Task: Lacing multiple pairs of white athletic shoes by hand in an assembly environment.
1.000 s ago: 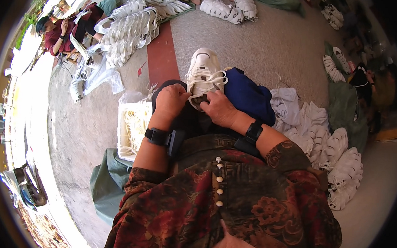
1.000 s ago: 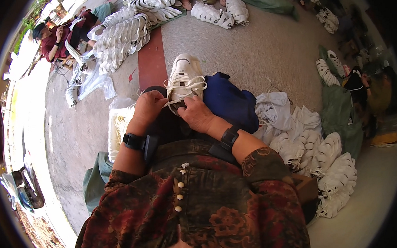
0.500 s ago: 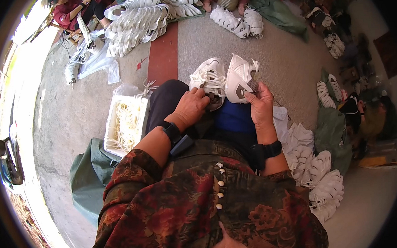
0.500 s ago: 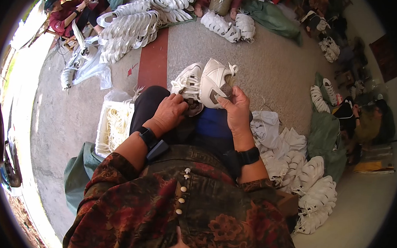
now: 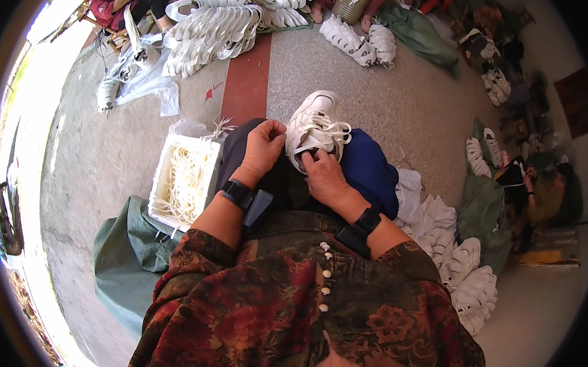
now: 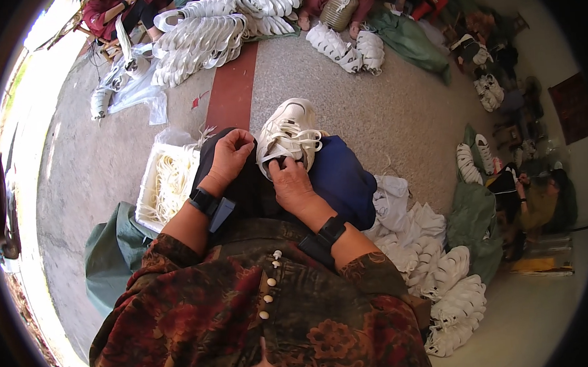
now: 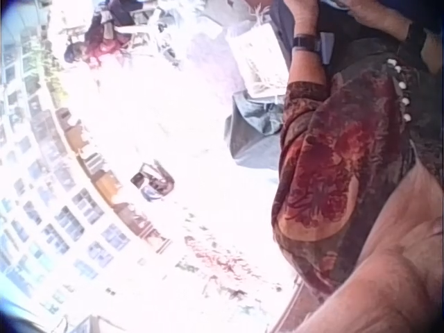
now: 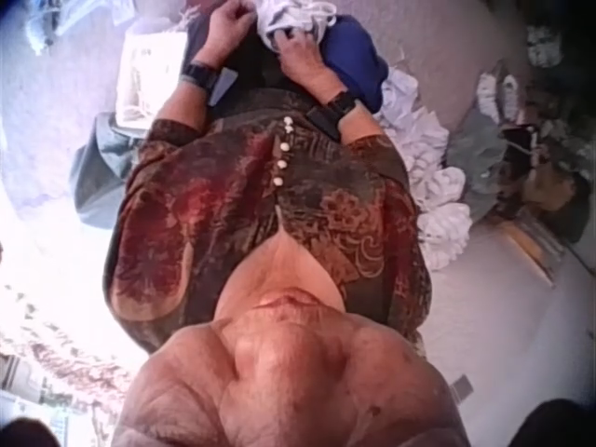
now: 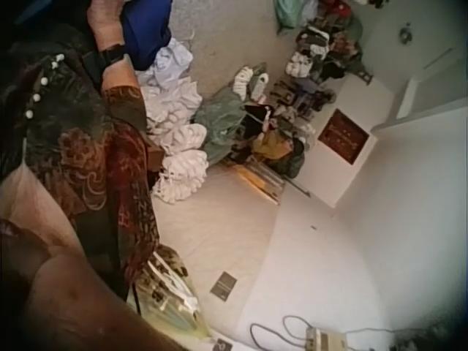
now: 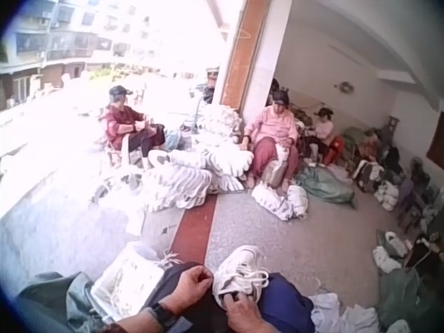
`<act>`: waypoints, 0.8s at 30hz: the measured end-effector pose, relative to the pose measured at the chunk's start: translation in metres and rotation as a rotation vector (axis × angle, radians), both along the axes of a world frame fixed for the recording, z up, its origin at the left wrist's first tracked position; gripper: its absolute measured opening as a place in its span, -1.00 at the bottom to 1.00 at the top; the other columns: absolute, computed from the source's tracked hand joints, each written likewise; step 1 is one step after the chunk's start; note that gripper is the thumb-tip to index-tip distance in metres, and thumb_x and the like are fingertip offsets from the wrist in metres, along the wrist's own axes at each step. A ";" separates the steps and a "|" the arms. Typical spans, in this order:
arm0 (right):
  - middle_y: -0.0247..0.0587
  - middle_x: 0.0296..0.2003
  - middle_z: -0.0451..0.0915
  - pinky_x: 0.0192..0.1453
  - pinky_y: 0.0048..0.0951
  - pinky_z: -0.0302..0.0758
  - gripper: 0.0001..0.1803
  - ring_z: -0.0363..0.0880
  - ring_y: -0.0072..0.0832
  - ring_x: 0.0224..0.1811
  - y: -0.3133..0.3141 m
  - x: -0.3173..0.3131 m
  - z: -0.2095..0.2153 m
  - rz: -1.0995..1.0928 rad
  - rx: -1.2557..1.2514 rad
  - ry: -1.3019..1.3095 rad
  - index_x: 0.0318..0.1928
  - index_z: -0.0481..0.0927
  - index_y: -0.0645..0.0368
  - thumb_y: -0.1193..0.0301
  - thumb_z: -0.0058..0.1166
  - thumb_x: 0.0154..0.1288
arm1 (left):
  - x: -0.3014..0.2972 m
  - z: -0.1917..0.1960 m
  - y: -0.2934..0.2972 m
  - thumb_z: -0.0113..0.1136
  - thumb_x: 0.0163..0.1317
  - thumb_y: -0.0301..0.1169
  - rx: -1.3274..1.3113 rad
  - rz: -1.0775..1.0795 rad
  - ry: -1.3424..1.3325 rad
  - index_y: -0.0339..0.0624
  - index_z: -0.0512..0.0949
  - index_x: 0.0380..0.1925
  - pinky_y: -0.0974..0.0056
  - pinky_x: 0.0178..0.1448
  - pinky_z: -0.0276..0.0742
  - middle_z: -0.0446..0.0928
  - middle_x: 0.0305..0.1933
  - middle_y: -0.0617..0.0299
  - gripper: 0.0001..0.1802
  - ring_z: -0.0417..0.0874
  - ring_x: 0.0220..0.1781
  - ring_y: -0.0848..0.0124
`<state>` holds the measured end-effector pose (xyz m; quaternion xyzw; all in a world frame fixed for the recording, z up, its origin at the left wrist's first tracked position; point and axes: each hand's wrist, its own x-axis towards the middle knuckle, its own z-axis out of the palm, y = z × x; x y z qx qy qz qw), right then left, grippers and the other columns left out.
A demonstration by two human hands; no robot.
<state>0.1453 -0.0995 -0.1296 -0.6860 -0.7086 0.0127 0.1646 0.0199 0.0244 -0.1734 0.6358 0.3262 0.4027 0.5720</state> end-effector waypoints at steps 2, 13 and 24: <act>0.02 -0.45 0.48 -0.21 -0.15 0.39 -0.71 0.49 -0.05 -0.32 0.004 0.003 -0.003 -0.019 -0.013 -0.024 -0.35 0.43 0.20 0.55 0.17 -0.19 | 0.000 0.002 -0.001 0.10 0.03 -0.62 0.051 -0.015 0.067 -0.29 0.48 -0.41 0.46 -0.27 0.43 0.49 -0.46 0.33 -0.91 0.48 -0.40 0.60; -0.19 -0.25 0.59 -0.06 -0.44 0.46 -0.54 0.56 -0.44 -0.25 -0.031 0.106 0.067 -0.303 0.467 1.471 -0.09 0.49 0.35 0.73 0.11 -0.15 | 0.013 0.019 -0.012 0.23 -0.13 -0.53 0.694 -0.112 0.214 -0.22 0.49 -0.33 0.24 -0.11 0.47 0.49 -0.25 0.13 -0.73 0.53 -0.19 0.20; -0.03 -0.42 0.60 -0.22 -0.42 0.47 -0.59 0.61 -0.29 -0.34 -0.031 0.068 0.061 -0.219 0.132 0.656 -0.22 0.55 0.27 0.55 0.23 -0.23 | 0.025 0.014 -0.012 0.14 0.09 -0.47 -0.102 -0.008 0.104 -0.34 0.49 -0.26 0.40 -0.17 0.44 0.53 -0.35 0.21 -0.78 0.53 -0.29 0.50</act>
